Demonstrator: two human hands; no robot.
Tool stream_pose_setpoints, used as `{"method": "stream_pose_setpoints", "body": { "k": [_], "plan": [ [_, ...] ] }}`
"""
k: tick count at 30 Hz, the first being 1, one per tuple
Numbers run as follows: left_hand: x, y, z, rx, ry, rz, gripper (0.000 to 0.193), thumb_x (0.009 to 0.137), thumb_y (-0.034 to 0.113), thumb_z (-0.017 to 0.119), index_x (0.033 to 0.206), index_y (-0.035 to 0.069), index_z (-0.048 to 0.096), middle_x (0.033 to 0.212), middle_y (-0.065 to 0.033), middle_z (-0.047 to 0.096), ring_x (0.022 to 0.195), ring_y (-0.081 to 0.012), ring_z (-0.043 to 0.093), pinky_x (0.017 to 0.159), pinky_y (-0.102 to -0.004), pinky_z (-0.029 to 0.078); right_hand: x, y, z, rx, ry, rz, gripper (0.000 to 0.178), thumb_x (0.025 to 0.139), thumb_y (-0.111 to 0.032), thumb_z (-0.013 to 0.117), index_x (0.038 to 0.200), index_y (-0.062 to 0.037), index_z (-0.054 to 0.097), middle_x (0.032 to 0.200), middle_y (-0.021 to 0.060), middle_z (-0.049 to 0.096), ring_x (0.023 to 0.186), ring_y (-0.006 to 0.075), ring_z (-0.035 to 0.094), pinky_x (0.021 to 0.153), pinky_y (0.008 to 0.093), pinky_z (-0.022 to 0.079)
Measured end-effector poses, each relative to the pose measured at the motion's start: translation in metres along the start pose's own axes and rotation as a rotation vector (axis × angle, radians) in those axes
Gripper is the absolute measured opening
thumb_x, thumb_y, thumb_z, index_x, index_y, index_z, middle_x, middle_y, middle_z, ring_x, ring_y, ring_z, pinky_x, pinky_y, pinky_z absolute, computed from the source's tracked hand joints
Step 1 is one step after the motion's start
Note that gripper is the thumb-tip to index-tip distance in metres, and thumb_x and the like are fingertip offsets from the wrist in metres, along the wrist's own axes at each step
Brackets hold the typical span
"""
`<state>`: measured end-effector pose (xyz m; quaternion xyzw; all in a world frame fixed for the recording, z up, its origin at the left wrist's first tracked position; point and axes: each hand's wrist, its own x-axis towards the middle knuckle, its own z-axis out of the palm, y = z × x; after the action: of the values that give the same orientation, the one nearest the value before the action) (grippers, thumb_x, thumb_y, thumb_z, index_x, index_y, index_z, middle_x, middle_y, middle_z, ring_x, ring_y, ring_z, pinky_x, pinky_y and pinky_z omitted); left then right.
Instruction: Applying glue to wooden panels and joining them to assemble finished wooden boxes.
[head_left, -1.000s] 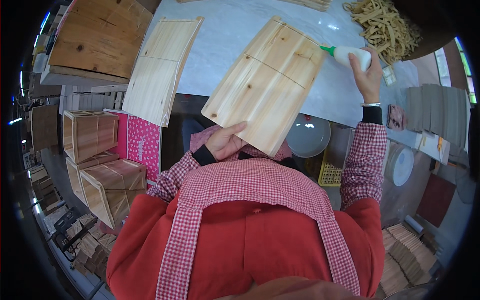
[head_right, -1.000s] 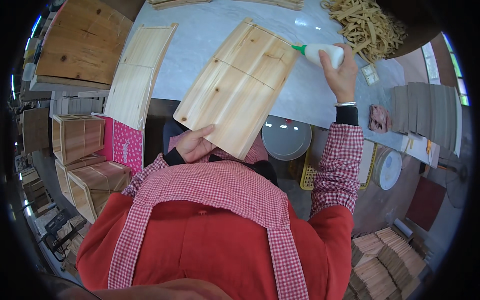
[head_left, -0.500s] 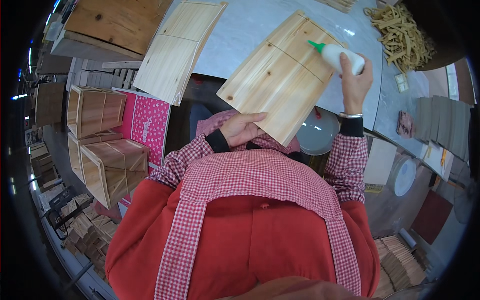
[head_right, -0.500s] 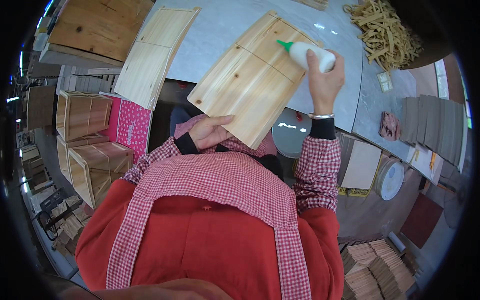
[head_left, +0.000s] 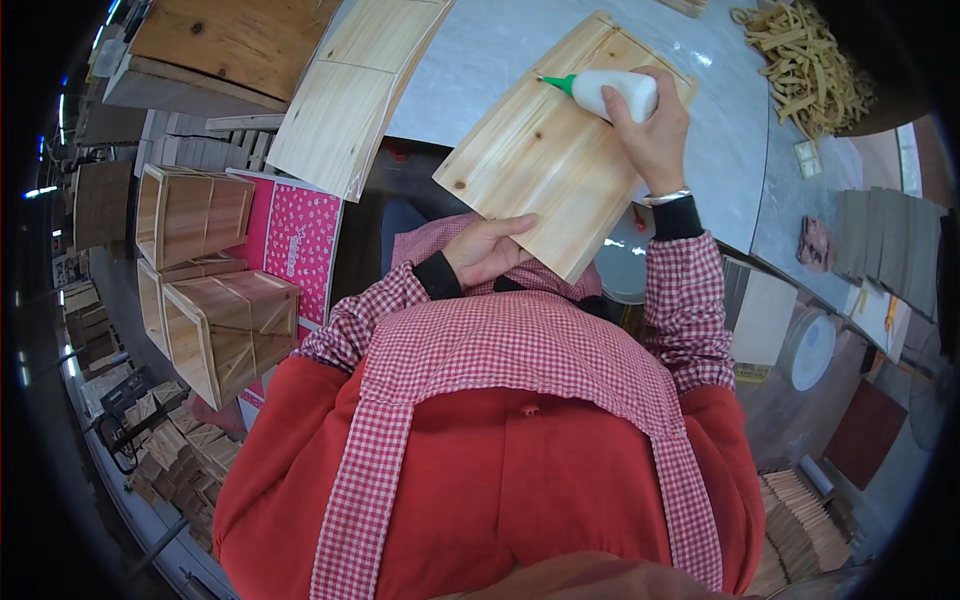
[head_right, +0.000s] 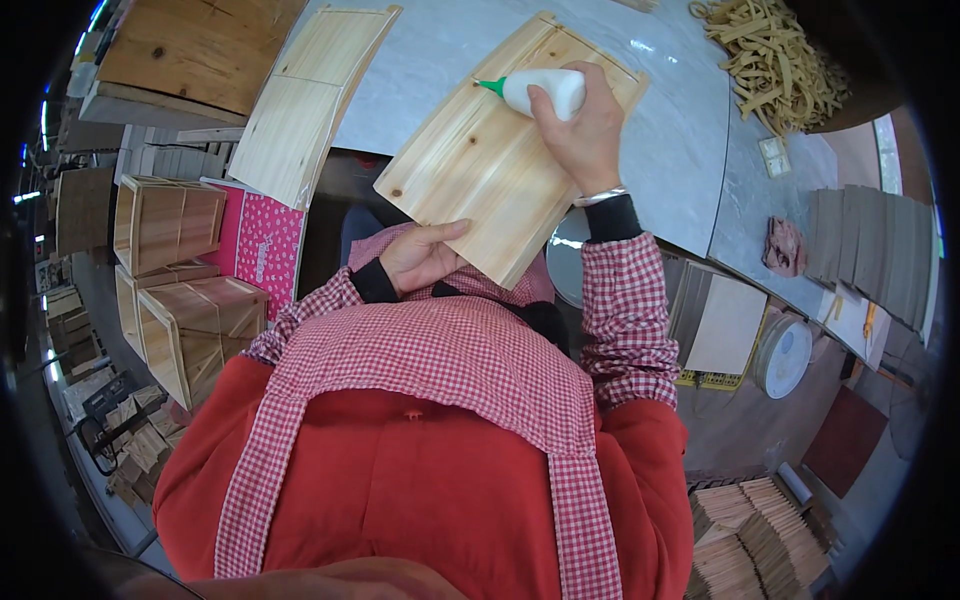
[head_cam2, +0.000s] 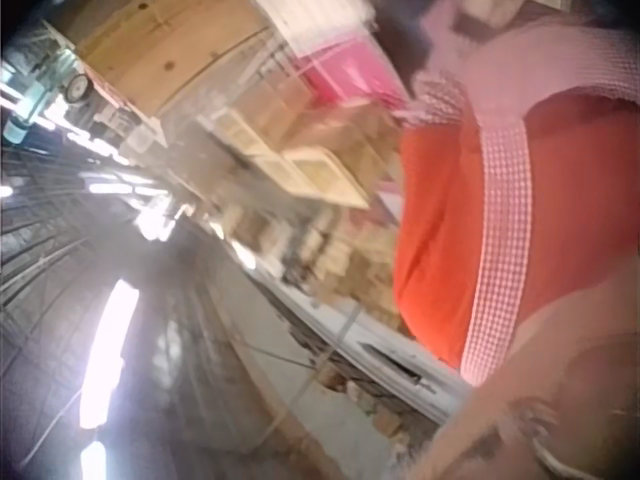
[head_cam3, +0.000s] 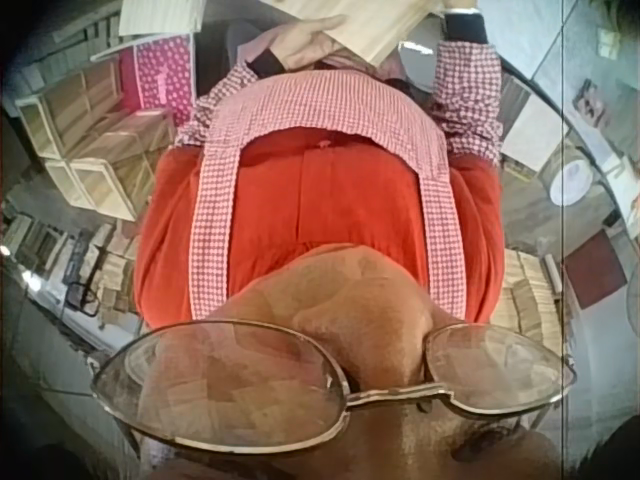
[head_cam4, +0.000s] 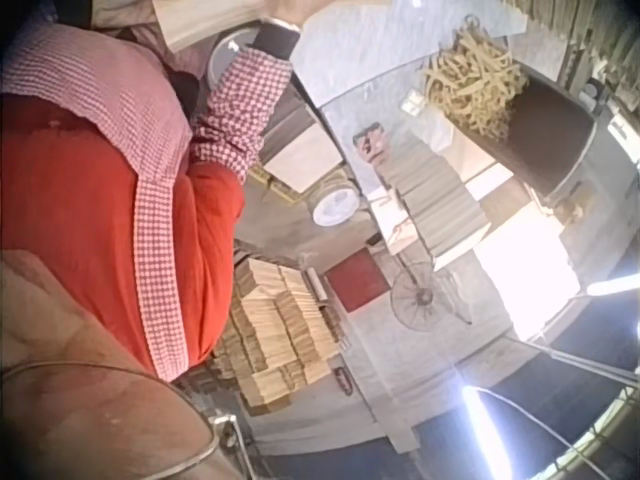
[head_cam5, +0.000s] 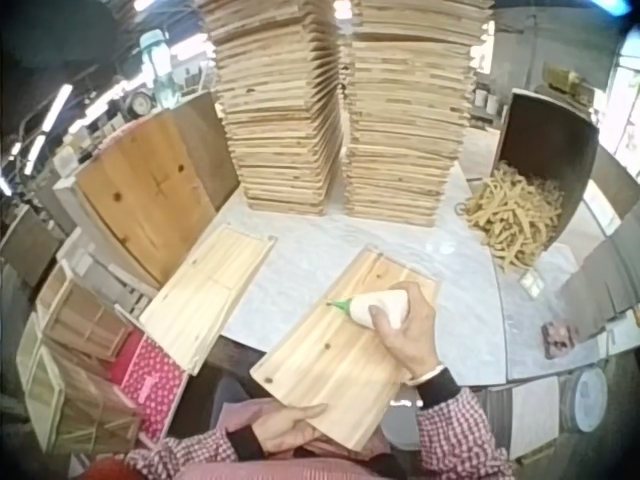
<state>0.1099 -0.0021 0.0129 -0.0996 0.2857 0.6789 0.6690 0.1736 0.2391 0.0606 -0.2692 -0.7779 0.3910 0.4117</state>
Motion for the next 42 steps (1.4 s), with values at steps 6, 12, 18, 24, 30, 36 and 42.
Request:
{"method": "stream_pose_setpoints", "body": {
  "k": [6, 12, 18, 24, 30, 36, 42],
  "plan": [
    [0.001, -0.002, 0.002, 0.008, -0.016, 0.055, 0.053, 0.089, 0.003, 0.059, 0.135, 0.000, 0.033, 0.133, -0.0154, 0.046, 0.123, -0.0261, 0.048, 0.105, -0.0417, 0.040, -0.012, -0.002, -0.057, -0.131, -0.075, -0.101, 0.035, 0.076, -0.020, 0.075, 0.101, -0.0034, 0.057, 0.084, 0.0129, 0.065, 0.072, 0.0231, 0.063, 0.066, 0.0327, 0.051],
    [0.000, -0.004, 0.005, 0.053, 0.033, 0.088, 0.052, 0.088, 0.003, 0.059, 0.133, -0.001, 0.034, 0.130, -0.0158, 0.048, 0.123, -0.0267, 0.048, 0.104, -0.0427, 0.040, -0.040, -0.008, -0.113, -0.203, -0.072, -0.028, 0.034, 0.076, -0.018, 0.074, 0.101, -0.0029, 0.057, 0.082, 0.0128, 0.064, 0.071, 0.0218, 0.063, 0.065, 0.0323, 0.050],
    [-0.004, -0.002, 0.011, 0.134, 0.041, 0.138, 0.055, 0.090, 0.005, 0.056, 0.137, -0.002, 0.028, 0.135, -0.0189, 0.044, 0.125, -0.0297, 0.045, 0.106, -0.0454, 0.038, -0.067, 0.016, -0.140, -0.191, 0.054, 0.018, 0.030, 0.080, -0.018, 0.071, 0.102, -0.0024, 0.057, 0.082, 0.0069, 0.061, 0.066, 0.0163, 0.057, 0.059, 0.0273, 0.047],
    [-0.013, 0.008, 0.021, 0.082, -0.008, 0.167, 0.054, 0.090, 0.007, 0.057, 0.136, -0.002, 0.031, 0.133, -0.0178, 0.046, 0.124, -0.0283, 0.047, 0.105, -0.0438, 0.040, -0.063, 0.005, -0.148, 0.212, 0.213, 0.355, 0.029, 0.083, -0.021, 0.069, 0.101, -0.0018, 0.056, 0.081, 0.0050, 0.058, 0.058, 0.0115, 0.053, 0.048, 0.0217, 0.042],
    [-0.017, 0.017, 0.020, 0.072, -0.012, 0.125, 0.055, 0.090, 0.009, 0.056, 0.137, -0.002, 0.030, 0.135, -0.0176, 0.046, 0.125, -0.0283, 0.047, 0.106, -0.0440, 0.039, -0.021, 0.024, -0.132, 0.360, 0.491, 0.382, 0.033, 0.084, -0.026, 0.069, 0.099, 0.0002, 0.055, 0.081, 0.0058, 0.057, 0.057, 0.0098, 0.053, 0.041, 0.0207, 0.041],
    [-0.022, 0.015, 0.020, 0.067, 0.007, 0.164, 0.056, 0.090, 0.009, 0.057, 0.137, -0.001, 0.030, 0.135, -0.0177, 0.046, 0.125, -0.0291, 0.047, 0.105, -0.0442, 0.039, 0.016, 0.054, -0.122, 0.260, 0.605, 0.351, 0.029, 0.085, -0.027, 0.068, 0.094, -0.0016, 0.057, 0.074, 0.0048, 0.058, 0.049, 0.0085, 0.050, 0.039, 0.0205, 0.038],
    [-0.020, 0.016, 0.017, 0.057, 0.014, 0.143, 0.056, 0.089, 0.008, 0.057, 0.138, -0.001, 0.029, 0.135, -0.0174, 0.045, 0.125, -0.0291, 0.046, 0.106, -0.0449, 0.038, 0.027, 0.059, -0.128, 0.172, 0.515, 0.402, 0.036, 0.081, -0.027, 0.072, 0.096, 0.0023, 0.057, 0.084, 0.0082, 0.061, 0.060, 0.0126, 0.057, 0.042, 0.0241, 0.046]
  ]
}}
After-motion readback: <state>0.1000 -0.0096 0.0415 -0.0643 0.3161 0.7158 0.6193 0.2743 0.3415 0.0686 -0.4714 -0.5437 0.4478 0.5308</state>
